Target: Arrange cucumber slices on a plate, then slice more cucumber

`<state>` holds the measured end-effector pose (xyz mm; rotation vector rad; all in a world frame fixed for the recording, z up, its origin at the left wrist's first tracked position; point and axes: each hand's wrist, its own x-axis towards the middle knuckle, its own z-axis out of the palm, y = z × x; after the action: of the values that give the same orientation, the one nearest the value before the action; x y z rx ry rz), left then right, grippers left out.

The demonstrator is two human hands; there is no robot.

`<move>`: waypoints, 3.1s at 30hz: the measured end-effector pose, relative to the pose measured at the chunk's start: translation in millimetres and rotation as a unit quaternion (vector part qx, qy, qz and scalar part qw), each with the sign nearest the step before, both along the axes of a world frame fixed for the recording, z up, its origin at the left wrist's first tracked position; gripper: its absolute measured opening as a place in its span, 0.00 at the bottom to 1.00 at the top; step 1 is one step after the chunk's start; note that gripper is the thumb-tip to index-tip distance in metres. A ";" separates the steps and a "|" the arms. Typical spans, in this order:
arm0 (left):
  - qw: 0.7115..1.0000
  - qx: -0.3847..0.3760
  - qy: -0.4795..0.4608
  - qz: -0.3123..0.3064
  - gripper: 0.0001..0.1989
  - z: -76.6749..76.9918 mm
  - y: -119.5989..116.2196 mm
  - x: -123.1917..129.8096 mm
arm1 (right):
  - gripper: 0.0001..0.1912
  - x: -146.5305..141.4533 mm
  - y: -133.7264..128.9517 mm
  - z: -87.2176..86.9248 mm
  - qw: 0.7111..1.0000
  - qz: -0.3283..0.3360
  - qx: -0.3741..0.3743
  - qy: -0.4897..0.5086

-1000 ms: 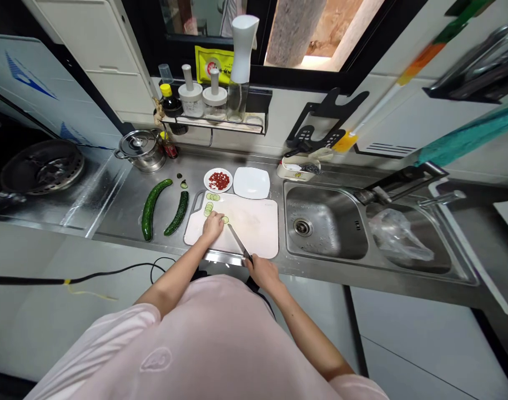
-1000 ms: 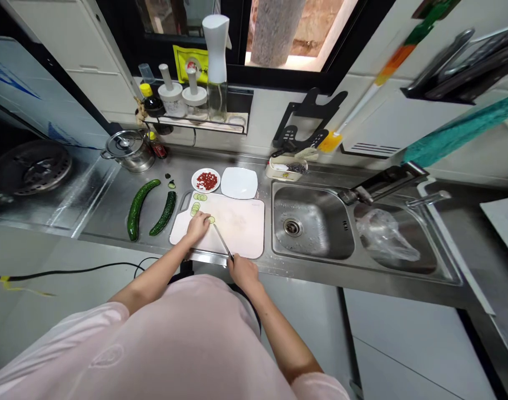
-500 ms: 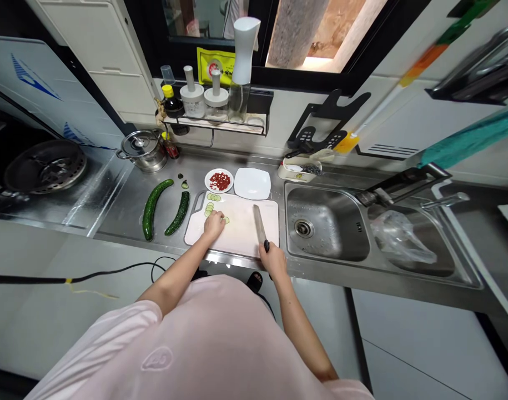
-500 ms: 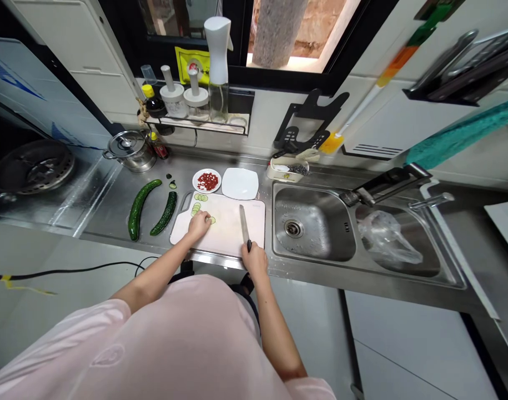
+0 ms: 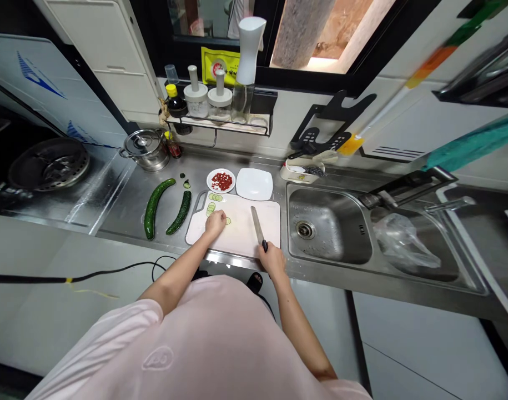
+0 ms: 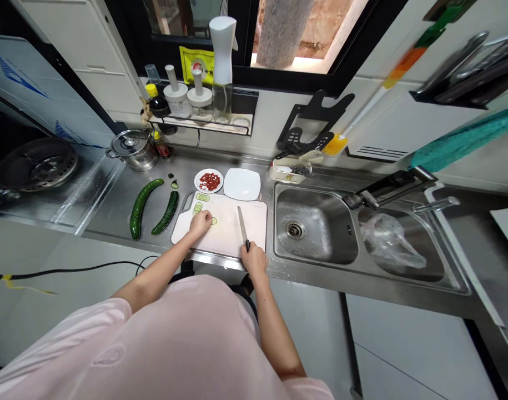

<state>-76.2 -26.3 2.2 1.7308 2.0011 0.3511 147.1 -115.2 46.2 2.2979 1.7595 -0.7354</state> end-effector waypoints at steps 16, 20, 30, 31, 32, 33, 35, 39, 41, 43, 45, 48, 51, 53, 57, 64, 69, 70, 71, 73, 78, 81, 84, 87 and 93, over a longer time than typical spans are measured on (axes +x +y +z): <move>1.000 -0.012 0.009 0.014 0.06 -3.0 1.5 1.5 | 0.23 0.8 1.7 -2.0 1.000 0.013 -0.006 -0.003; 1.000 -0.014 -0.006 0.015 0.04 -0.4 1.4 2.9 | 0.23 -0.1 2.0 0.1 1.000 0.012 -0.015 -0.003; 0.995 -0.013 -0.055 0.077 0.08 -2.7 -10.6 -6.7 | 0.23 1.3 2.3 -5.4 1.000 0.019 0.003 0.002; 0.995 -0.015 -0.055 0.087 0.07 -2.6 -11.6 -9.2 | 0.23 1.3 2.3 -5.1 1.000 0.020 0.001 0.003; 0.994 -0.016 -0.056 0.097 0.07 -2.4 -12.4 -12.1 | 0.23 1.2 2.3 -4.6 1.000 0.020 -0.001 0.003; 0.993 -0.015 -0.056 0.106 0.08 -2.2 -13.0 -15.2 | 0.23 1.0 2.4 -3.9 1.000 0.020 -0.003 0.002; 0.991 -0.010 -0.056 0.120 0.08 -1.9 -13.5 -22.3 | 0.23 0.5 2.6 -2.8 1.000 0.020 -0.006 -0.003; 0.988 0.018 -0.050 0.145 0.09 -2.7 -12.3 -37.9 | 0.23 0.6 2.9 -3.7 1.000 0.022 -0.003 -0.007; 0.987 0.028 -0.042 0.154 0.09 -3.2 -10.6 -44.6 | 0.22 1.3 3.0 -5.9 1.000 0.025 0.004 -0.007; 0.986 0.030 -0.035 0.161 0.10 -3.2 -9.0 -49.5 | 0.22 2.2 3.0 -8.3 1.000 0.028 0.012 -0.007; 0.985 0.027 -0.029 0.165 0.11 -2.9 -7.8 -52.2 | 0.21 3.0 3.0 -10.2 0.999 0.031 0.018 -0.006; 0.986 0.023 -0.019 0.164 0.11 -2.1 -7.4 -53.2 | 0.21 3.6 3.4 -10.8 0.999 0.029 0.019 -0.007; 0.986 0.019 -0.006 0.163 0.11 -1.2 -7.9 -52.8 | 0.21 3.6 4.2 -9.6 1.000 0.027 0.014 -0.005; 0.987 0.018 -0.001 0.161 0.11 -0.7 -8.2 -52.7 | 0.22 3.5 4.7 -8.7 1.000 0.026 0.012 -0.001; 0.987 0.022 0.009 0.161 0.11 -0.4 -8.4 -53.3 | 0.22 3.2 5.8 -8.0 1.000 0.024 0.006 0.000; 0.987 0.016 0.037 0.159 0.09 -0.2 -7.9 -52.6 | 0.22 3.1 7.5 -8.9 1.000 0.021 0.001 0.003; 0.985 0.013 0.048 0.165 0.08 -1.7 -7.3 -52.0 | 0.22 3.9 8.0 -9.1 1.000 0.022 0.004 0.007; 0.985 0.013 0.047 0.168 0.08 -2.4 -7.2 -52.1 | 0.22 4.0 8.0 -9.1 1.000 0.021 0.005 0.008; 0.984 0.015 0.044 0.170 0.08 -3.2 -6.8 -52.2 | 0.22 4.2 8.1 -9.2 1.000 0.022 0.006 0.010; 0.985 0.029 0.034 0.168 0.09 -4.5 -4.9 -52.2 | 0.22 4.5 8.1 -9.4 1.000 0.022 0.008 0.011; 0.987 0.086 0.012 0.132 0.11 -3.6 13.2 -45.9 | 0.22 4.8 8.0 -10.5 1.000 0.021 0.007 0.009; 0.990 0.090 0.024 0.108 0.13 0.0 31.7 -38.2 | 0.22 4.5 8.0 -10.9 1.000 0.019 0.009 0.005; 0.992 0.080 0.054 0.082 0.14 3.5 49.4 -30.6 | 0.21 4.4 8.1 -10.8 1.000 0.020 0.011 0.004; 0.992 0.064 0.086 0.070 0.15 4.3 61.9 -25.4 | 0.21 4.6 8.2 -10.4 1.000 0.022 0.011 0.005; 0.990 0.042 0.113 0.066 0.14 2.2 72.2 -22.0 | 0.21 5.7 8.5 -10.3 1.000 0.026 0.007 0.001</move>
<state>-98.3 45.9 4.3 1.7618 2.3001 0.2979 152.8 -106.7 36.0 2.2516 1.8244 -0.7192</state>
